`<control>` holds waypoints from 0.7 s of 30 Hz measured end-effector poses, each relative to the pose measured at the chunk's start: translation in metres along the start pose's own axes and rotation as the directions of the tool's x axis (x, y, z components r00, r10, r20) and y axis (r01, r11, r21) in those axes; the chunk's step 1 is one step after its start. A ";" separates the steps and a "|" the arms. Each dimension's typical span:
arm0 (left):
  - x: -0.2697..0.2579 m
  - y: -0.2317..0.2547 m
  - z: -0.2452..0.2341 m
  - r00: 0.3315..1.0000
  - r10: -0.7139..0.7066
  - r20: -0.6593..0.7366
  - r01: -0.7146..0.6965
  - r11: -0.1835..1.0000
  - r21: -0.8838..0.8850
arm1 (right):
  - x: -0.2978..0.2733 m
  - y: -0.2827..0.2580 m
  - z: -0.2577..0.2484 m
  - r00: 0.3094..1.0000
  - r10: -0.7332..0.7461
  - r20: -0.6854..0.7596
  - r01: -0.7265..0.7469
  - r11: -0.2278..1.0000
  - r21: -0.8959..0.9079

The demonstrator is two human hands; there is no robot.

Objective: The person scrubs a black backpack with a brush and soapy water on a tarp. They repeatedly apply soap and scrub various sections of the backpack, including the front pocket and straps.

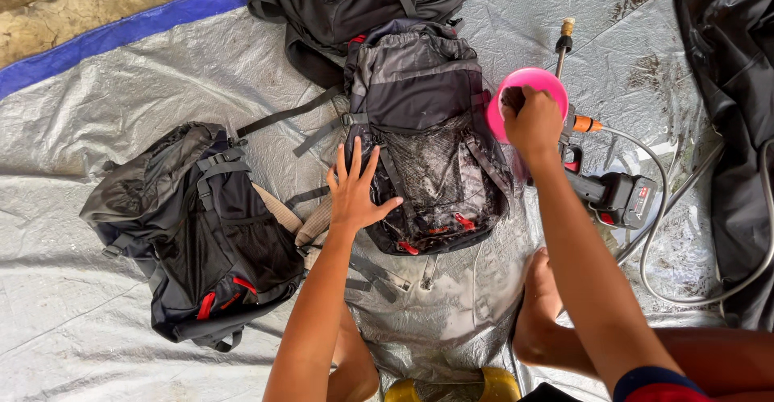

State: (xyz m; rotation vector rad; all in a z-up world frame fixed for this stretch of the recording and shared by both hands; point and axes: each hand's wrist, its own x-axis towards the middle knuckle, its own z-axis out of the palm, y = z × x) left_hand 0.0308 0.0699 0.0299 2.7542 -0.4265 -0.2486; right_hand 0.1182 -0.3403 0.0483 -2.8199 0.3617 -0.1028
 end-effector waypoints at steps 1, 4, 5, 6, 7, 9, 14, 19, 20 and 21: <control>-0.001 0.004 -0.002 1.000 0.001 0.001 -0.001 1.000 0.001 | 0.017 0.021 0.026 1.000 0.001 0.000 -0.001 1.000 0.001; -0.005 0.012 -0.002 1.000 -0.026 0.013 0.025 0.998 0.059 | 0.054 0.060 0.089 0.979 0.120 0.164 -0.107 0.990 -0.087; -0.004 0.013 0.003 0.999 -0.039 0.021 0.036 0.994 0.100 | 0.059 0.059 0.097 0.973 0.137 0.188 -0.120 0.988 -0.098; -0.003 0.015 0.008 0.998 -0.052 0.027 0.048 0.989 0.139 | 0.067 0.060 0.104 0.966 0.153 0.210 -0.131 0.985 -0.112; 0.000 0.016 0.010 0.998 -0.051 0.028 0.046 0.989 0.140 | 0.070 0.064 0.103 0.965 0.154 0.211 -0.133 0.985 -0.110; 0.002 0.017 0.014 0.994 -0.096 0.059 0.086 0.984 0.159 | 0.077 0.066 0.103 0.949 0.167 0.266 -0.159 0.986 -0.053; -0.007 0.028 0.016 0.993 -0.113 -0.030 0.115 0.989 0.090 | 0.055 0.024 0.035 0.967 0.167 0.192 -0.183 0.981 0.066; -0.032 0.043 0.032 0.968 -0.104 -0.227 0.127 0.988 0.088 | 0.048 0.019 0.035 0.969 0.182 0.170 -0.191 0.981 0.038; -0.037 0.047 0.031 0.976 -0.123 -0.180 0.133 0.990 0.042 | 0.046 0.017 0.033 0.959 0.214 0.188 -0.214 0.977 -0.020; -0.043 0.050 0.031 0.981 -0.139 -0.133 0.140 0.990 -0.004 | 0.044 0.014 0.030 0.947 0.247 0.203 -0.236 0.969 -0.079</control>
